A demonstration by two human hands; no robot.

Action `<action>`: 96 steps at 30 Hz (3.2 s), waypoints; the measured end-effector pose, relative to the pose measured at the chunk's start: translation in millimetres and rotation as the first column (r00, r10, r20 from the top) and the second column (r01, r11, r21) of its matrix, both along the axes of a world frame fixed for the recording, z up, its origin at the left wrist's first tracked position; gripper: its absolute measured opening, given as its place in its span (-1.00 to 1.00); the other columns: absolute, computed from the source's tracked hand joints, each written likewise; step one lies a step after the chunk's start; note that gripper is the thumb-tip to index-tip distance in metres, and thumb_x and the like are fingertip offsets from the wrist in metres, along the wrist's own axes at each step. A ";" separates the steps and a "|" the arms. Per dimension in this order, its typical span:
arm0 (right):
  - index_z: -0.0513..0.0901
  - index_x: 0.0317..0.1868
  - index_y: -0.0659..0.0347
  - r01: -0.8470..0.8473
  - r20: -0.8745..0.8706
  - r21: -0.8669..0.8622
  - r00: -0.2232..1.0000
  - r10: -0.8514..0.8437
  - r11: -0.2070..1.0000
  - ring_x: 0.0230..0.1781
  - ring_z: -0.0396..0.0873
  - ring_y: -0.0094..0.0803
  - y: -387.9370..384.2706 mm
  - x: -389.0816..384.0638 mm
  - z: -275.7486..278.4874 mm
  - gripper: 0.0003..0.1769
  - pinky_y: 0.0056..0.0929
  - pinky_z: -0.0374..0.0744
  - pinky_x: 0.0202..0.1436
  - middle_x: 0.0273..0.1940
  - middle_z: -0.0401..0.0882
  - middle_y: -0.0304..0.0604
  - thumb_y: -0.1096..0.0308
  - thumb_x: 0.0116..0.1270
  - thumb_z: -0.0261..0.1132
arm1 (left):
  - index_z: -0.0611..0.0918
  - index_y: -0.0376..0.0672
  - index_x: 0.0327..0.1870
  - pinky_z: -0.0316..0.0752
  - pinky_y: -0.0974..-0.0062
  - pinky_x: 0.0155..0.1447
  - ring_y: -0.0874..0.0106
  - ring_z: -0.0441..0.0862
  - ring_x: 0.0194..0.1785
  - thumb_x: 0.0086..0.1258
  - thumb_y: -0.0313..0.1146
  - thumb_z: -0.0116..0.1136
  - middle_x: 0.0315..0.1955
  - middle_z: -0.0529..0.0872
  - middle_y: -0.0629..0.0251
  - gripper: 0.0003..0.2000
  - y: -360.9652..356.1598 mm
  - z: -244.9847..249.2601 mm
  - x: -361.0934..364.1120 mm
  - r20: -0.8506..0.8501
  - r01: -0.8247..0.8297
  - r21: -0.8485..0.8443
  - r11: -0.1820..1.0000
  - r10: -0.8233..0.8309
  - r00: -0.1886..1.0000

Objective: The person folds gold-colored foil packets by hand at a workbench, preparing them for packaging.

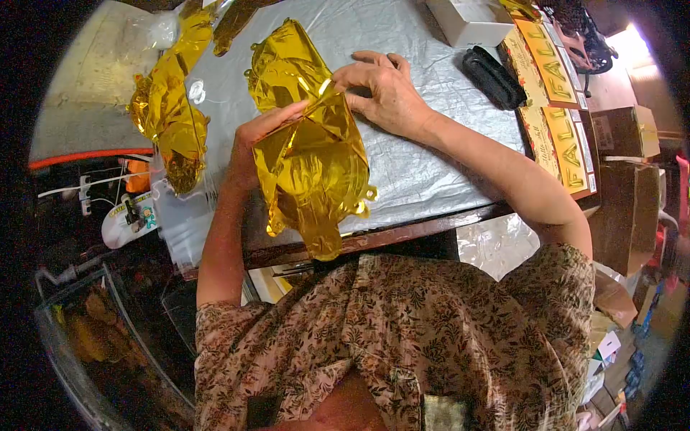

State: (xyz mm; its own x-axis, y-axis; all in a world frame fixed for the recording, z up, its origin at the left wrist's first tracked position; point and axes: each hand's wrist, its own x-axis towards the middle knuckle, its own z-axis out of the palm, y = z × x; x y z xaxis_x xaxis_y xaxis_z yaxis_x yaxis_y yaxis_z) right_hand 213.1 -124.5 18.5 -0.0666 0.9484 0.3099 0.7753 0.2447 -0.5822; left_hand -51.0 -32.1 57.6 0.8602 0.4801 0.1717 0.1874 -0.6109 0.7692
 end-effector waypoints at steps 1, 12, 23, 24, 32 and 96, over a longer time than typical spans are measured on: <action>0.81 -0.01 0.03 0.022 0.010 0.017 1.000 -0.022 1.000 0.58 0.29 -0.06 0.9 1.3 -2.8 -0.81 0.26 0.00 0.62 0.28 0.68 -0.36 0.24 0.45 0.40 | 0.62 -0.25 0.40 0.58 0.46 0.28 0.41 0.74 0.16 0.44 -0.38 0.28 0.12 0.79 0.14 -0.50 0.0 -0.8 -0.1 0.013 0.001 0.016 1.000 -0.001 1.000; 0.86 -0.21 0.10 0.141 0.014 -0.082 0.990 -0.141 0.987 0.59 0.25 0.01 9.3 -8.4 -1.1 -0.79 0.26 0.00 0.60 0.48 0.52 -0.14 0.16 0.40 0.43 | 0.75 -0.24 0.15 0.67 0.39 0.02 0.32 0.85 -0.03 0.45 -0.33 0.31 -0.09 0.85 0.04 -0.68 12.4 -26.8 4.1 0.191 -0.254 0.340 0.905 0.198 0.961; 0.85 -0.07 0.08 0.159 0.107 -0.105 0.983 -0.148 0.982 0.56 0.32 0.16 22.9 -6.2 2.3 -0.74 0.25 0.20 0.55 0.53 0.45 -0.02 0.13 0.40 0.41 | 0.74 -0.30 -0.10 0.59 0.40 -0.13 0.39 0.74 -0.24 0.57 -0.07 0.28 -0.32 0.80 0.14 -0.62 26.2 -35.2 -15.3 0.054 -0.564 -0.178 0.806 0.580 0.813; 0.85 -0.05 0.09 0.155 0.148 -0.081 0.979 -0.141 0.985 0.55 0.34 0.14 22.8 -5.9 2.2 -0.71 0.25 0.22 0.54 0.52 0.46 -0.02 0.10 0.40 0.40 | 0.75 -0.30 -0.13 0.61 0.41 -0.09 0.37 0.75 -0.19 0.56 -0.08 0.29 -0.25 0.81 0.13 -0.63 26.1 -40.1 -19.5 0.102 -0.576 -0.224 0.786 0.607 0.788; 0.84 -0.05 0.15 0.168 0.195 -0.027 0.968 -0.160 0.985 0.52 0.40 0.12 23.0 -4.5 -2.3 -0.65 -0.01 0.32 0.58 0.49 0.51 -0.01 0.05 0.39 0.40 | 0.77 -0.28 -0.31 0.63 0.32 0.11 0.12 0.67 0.22 0.40 -0.21 0.46 0.15 0.65 -0.07 -0.73 5.7 -53.7 -28.7 0.150 -0.595 0.045 0.802 0.583 0.798; 0.69 -0.01 0.26 0.549 0.366 0.440 0.613 -0.701 0.710 0.20 0.60 0.08 197.7 1.0 -30.9 -0.35 0.10 0.48 0.23 0.07 0.71 0.12 -0.23 0.31 0.42 | 0.33 0.18 0.66 -0.24 -0.25 0.69 0.22 0.03 0.75 0.67 0.20 -0.20 0.70 0.18 0.36 -0.38 15.0 -56.8 3.4 -0.185 -0.206 0.594 0.778 0.382 0.905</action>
State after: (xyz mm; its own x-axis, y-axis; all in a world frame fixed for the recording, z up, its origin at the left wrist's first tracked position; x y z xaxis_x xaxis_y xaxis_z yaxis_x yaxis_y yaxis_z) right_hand 214.1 73.2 -12.4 0.3038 0.6990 0.6474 0.9403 -0.3293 -0.0857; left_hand -47.6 -17.1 0.8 0.7435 0.6161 0.2600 0.5811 -0.7876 0.2049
